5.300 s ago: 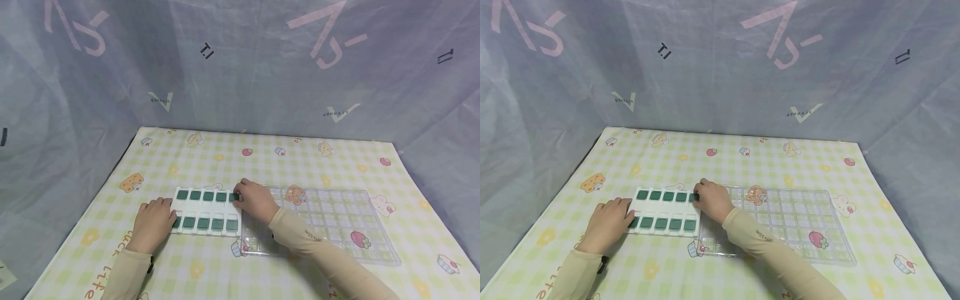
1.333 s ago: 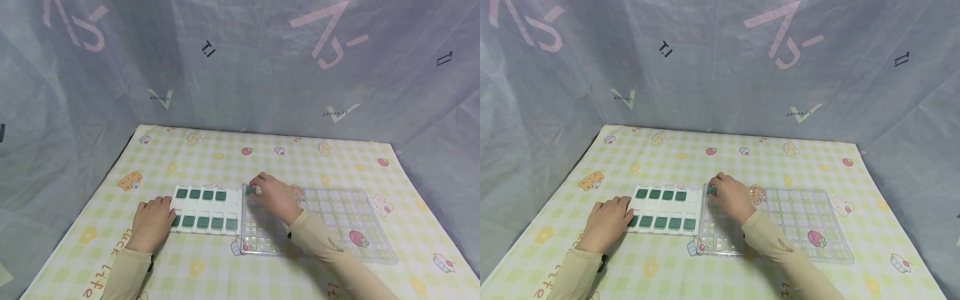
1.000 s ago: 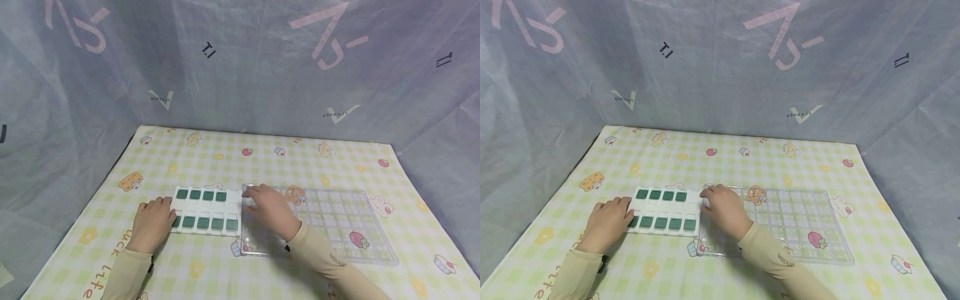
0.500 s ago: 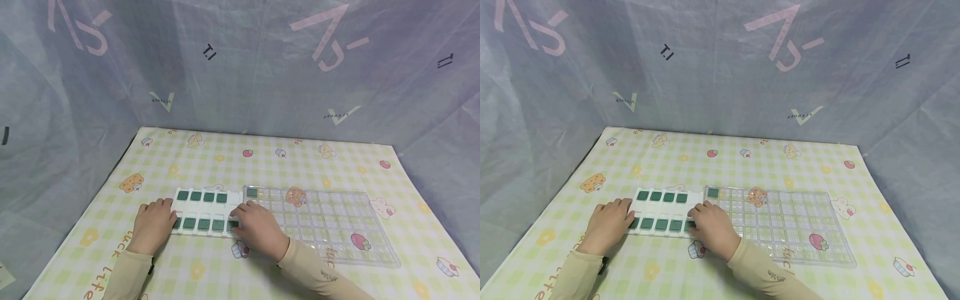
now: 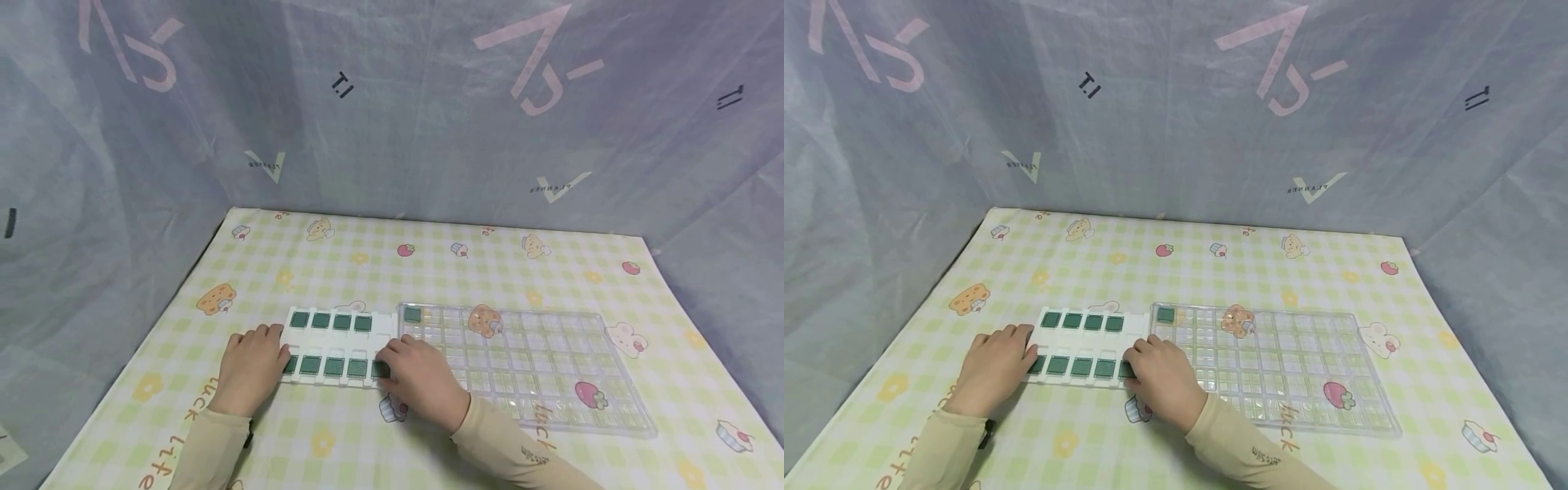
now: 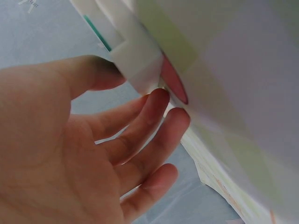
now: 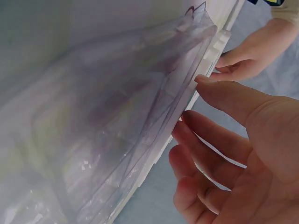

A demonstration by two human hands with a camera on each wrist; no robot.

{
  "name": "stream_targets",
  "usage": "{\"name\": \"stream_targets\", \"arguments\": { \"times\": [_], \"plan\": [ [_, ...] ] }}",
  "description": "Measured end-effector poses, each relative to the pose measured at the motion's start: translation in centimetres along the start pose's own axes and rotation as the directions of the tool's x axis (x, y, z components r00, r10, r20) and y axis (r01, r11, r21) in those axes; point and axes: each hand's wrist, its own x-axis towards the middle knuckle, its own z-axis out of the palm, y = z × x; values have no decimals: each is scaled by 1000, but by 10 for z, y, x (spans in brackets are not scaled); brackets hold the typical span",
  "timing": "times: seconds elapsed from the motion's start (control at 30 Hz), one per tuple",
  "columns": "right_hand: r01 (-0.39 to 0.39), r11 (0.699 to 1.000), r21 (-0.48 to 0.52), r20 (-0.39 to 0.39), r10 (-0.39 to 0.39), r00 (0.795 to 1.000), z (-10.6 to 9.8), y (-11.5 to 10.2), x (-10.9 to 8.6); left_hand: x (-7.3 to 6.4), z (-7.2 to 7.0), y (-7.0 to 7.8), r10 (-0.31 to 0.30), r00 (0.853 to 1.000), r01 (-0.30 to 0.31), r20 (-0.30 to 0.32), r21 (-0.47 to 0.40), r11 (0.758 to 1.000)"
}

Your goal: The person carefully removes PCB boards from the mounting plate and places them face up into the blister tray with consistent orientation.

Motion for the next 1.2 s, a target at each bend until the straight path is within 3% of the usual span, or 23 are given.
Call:
{"name": "stream_targets", "arguments": {
  "times": [0.67,1.2],
  "plan": [
    [-4,1000,3,-8,4,1000,4,0,1,-1,2,0,4,1000,-4,2,7,1000],
    [-42,997,63,14,41,999,4,1,4,0,1,0,3,1000,-3,-9,7,1000]
  ]
}}
